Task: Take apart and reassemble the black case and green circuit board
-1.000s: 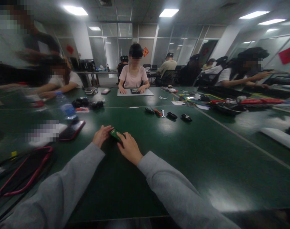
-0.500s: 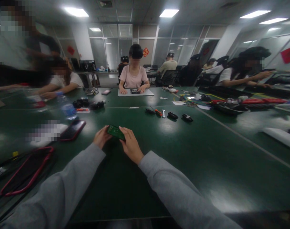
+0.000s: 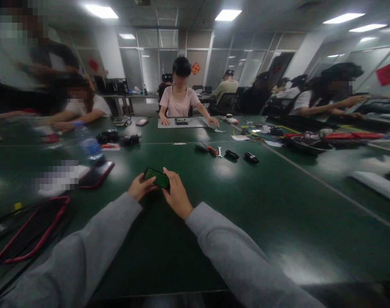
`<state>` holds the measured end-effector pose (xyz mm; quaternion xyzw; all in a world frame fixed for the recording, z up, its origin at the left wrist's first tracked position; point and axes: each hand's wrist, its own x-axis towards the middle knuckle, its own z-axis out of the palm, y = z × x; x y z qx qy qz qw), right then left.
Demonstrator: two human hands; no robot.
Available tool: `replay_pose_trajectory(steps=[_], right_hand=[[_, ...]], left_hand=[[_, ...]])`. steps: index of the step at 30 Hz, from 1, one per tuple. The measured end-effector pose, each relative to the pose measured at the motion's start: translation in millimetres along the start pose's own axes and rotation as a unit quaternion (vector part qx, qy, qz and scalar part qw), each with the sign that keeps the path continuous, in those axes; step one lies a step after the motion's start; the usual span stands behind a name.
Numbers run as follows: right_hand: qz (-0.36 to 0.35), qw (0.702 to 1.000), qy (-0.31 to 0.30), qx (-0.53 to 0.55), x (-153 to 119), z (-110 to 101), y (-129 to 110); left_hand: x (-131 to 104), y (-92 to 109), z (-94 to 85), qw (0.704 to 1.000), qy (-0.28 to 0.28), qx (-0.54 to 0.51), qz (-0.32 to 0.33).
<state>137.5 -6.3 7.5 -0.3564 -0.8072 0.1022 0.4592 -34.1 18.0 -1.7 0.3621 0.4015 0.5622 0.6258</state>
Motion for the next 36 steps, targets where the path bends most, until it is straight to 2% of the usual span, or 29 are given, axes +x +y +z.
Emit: replay_pose_trajectory(steps=[5,11,17,24,28,31,36], right_hand=[[0.032,0.999,0.01,0.019,-0.9,1.7,2.3],[0.126,0.982,-0.015,0.141,-1.9,4.2,6.5],[0.215,0.93,-0.069,0.29,0.7,1.7,10.2],[0.291,0.859,-0.126,0.401,0.7,-6.0,0.8],[0.336,0.825,-0.158,0.427,0.9,-5.9,-1.7],[0.371,0.81,-0.145,0.43,1.8,-4.1,-1.1],[0.364,0.811,-0.097,0.448,2.9,-2.0,0.3]], left_hand=[[-0.3,0.3,0.0,1.0,0.0,0.002,0.003],[-0.2,1.5,0.3,1.0,0.003,0.014,0.008],[1.5,-2.1,-1.7,0.999,0.006,0.034,0.006],[6.2,-9.3,-7.2,0.998,-0.027,0.049,0.036],[7.7,-11.3,-7.7,0.999,-0.029,0.028,0.027],[6.9,-13.4,-4.4,1.0,-0.016,0.012,0.013],[5.5,-15.4,1.5,1.0,-0.012,0.005,0.006]])
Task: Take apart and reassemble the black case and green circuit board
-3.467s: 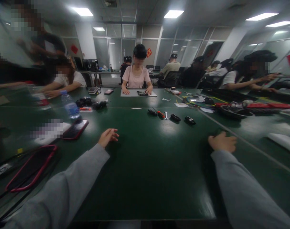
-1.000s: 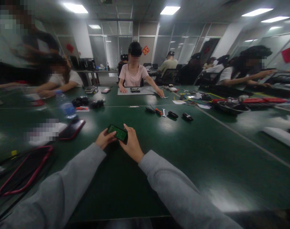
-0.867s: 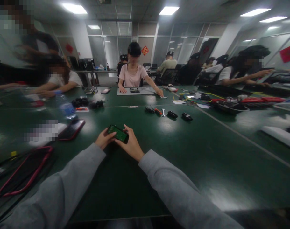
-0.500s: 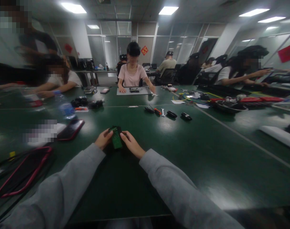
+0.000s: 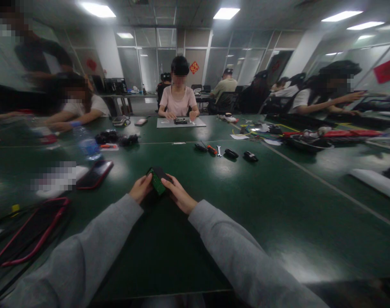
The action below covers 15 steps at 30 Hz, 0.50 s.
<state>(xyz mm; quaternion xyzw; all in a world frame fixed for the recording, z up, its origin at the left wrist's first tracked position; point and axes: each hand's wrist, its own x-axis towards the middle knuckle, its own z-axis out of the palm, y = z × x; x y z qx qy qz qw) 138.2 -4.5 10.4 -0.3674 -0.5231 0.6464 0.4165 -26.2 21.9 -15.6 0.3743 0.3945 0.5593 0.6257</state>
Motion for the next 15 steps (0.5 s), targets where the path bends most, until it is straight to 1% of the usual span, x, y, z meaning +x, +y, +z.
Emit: replay_pose_trajectory(steps=[2,3,4,6,8,9,12,15], right_hand=[[-0.017,1.0,0.023,-0.001,1.1,1.0,2.0],[-0.028,0.999,0.044,-0.001,1.7,1.6,3.4],[-0.044,0.996,0.075,-0.003,2.5,2.0,4.9],[-0.08,0.983,0.164,-0.003,4.4,1.5,7.3],[-0.093,0.964,0.249,0.006,6.5,-2.0,8.0],[-0.09,0.956,0.279,0.016,7.6,-4.7,7.6],[-0.073,0.94,0.329,0.056,10.9,-14.8,5.6],[-0.079,0.926,0.363,0.064,12.5,-21.1,6.5]], left_hand=[[0.3,1.8,0.9,1.0,-0.008,-0.006,-0.009],[0.3,3.5,1.3,1.0,-0.006,-0.011,-0.022],[0.1,5.7,1.7,0.999,0.0,-0.02,-0.04],[-1.3,10.6,3.1,0.996,0.011,-0.048,-0.081],[-3.8,15.0,4.6,0.99,0.002,-0.078,-0.119],[-5.1,16.6,5.2,0.987,-0.008,-0.091,-0.133],[-8.1,18.2,5.5,0.981,-0.034,-0.118,-0.153],[-9.0,17.5,4.4,0.977,-0.043,-0.14,-0.153]])
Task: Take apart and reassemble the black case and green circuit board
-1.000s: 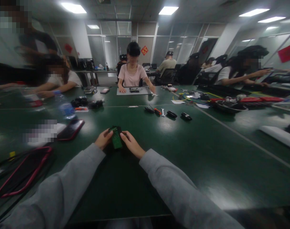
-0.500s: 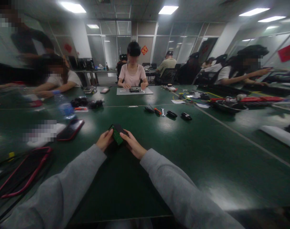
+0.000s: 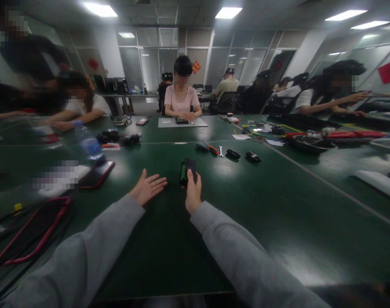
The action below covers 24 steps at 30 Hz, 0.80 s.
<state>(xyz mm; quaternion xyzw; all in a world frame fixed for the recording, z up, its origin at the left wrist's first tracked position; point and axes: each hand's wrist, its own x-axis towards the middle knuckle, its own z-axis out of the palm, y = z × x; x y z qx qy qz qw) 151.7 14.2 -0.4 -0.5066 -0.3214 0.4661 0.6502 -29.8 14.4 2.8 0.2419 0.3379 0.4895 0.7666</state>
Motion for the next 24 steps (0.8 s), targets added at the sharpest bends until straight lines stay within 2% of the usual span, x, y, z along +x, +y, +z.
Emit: replay_pose_trajectory(steps=[5,8,11,13,15,17,21,24], right_hand=[[-0.086,0.991,-0.014,-0.104,-9.5,1.7,7.0],[-0.192,0.958,-0.052,-0.204,-22.0,6.2,7.6],[-0.269,0.907,-0.145,-0.288,-34.9,11.2,5.3],[-0.277,0.876,-0.217,-0.33,-41.4,13.4,3.8],[-0.278,0.854,-0.258,-0.356,-44.6,14.2,3.2],[-0.283,0.85,-0.262,-0.359,-44.6,13.8,3.4],[-0.28,0.869,-0.229,-0.337,-40.7,12.0,4.0],[-0.285,0.87,-0.22,-0.336,-40.5,11.5,2.4]], left_hand=[[-0.3,0.3,0.3,1.0,0.008,-0.015,0.002],[0.1,-0.1,1.9,1.0,0.013,-0.015,0.004],[1.3,-1.9,3.1,1.0,0.024,0.0,-0.005],[2.5,-3.7,3.1,1.0,0.008,0.006,-0.014],[4.2,-5.7,2.1,1.0,-0.02,0.003,-0.015],[6.1,-7.4,0.5,1.0,-0.023,0.0,-0.003],[7.5,-8.8,-1.5,0.999,0.044,0.027,0.015],[4.7,-8.3,-0.5,0.998,0.036,0.03,0.028]])
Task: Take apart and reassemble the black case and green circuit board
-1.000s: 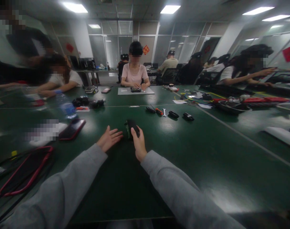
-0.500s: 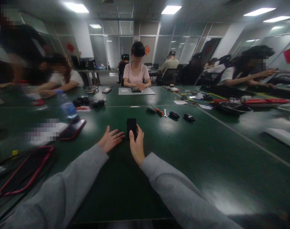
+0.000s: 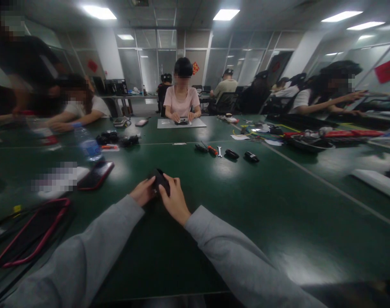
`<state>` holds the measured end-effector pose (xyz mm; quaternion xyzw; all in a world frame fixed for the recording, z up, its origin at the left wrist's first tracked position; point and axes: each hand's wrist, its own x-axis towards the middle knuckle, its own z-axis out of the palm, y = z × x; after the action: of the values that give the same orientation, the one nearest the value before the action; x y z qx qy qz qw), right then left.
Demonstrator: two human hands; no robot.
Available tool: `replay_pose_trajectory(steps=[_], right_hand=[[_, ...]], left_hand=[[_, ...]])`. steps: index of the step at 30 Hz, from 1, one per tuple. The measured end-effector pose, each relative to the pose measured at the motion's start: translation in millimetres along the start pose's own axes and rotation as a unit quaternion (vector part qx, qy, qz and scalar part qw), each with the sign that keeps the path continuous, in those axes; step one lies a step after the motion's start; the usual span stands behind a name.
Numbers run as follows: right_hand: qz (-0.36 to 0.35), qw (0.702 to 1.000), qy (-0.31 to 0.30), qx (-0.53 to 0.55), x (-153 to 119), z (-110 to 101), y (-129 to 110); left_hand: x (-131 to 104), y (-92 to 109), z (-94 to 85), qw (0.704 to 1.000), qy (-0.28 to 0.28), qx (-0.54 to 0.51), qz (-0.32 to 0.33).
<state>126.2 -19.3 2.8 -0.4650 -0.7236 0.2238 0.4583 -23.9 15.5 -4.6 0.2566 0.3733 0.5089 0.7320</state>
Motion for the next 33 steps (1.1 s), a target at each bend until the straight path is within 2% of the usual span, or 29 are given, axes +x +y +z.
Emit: replay_pose_trajectory(steps=[5,11,17,23,26,30,33], right_hand=[[-0.018,1.0,0.007,0.006,1.2,-3.1,-0.9],[0.002,0.999,0.033,0.027,5.2,-4.0,7.2],[-0.002,0.998,0.053,0.025,4.1,-5.2,4.2],[0.002,0.991,0.12,0.059,14.2,-13.9,12.4],[0.06,0.983,0.107,0.139,24.4,-20.8,25.0],[0.191,0.945,0.066,0.256,35.4,-30.5,43.5],[0.233,0.928,-0.008,0.29,40.1,-38.0,51.6]], left_hand=[[-3.6,0.8,1.0,1.0,-0.009,-0.011,0.012],[-2.0,0.7,-0.9,1.0,-0.005,-0.007,0.014],[-1.8,0.8,-0.8,1.0,0.001,-0.009,0.007],[-1.4,0.5,-4.1,1.0,-0.019,-0.011,0.018],[-2.1,1.5,-3.6,0.999,-0.027,-0.012,0.016],[-2.4,3.0,-1.7,1.0,-0.002,-0.014,0.01],[-2.3,3.3,-1.3,1.0,0.003,-0.014,0.009]])
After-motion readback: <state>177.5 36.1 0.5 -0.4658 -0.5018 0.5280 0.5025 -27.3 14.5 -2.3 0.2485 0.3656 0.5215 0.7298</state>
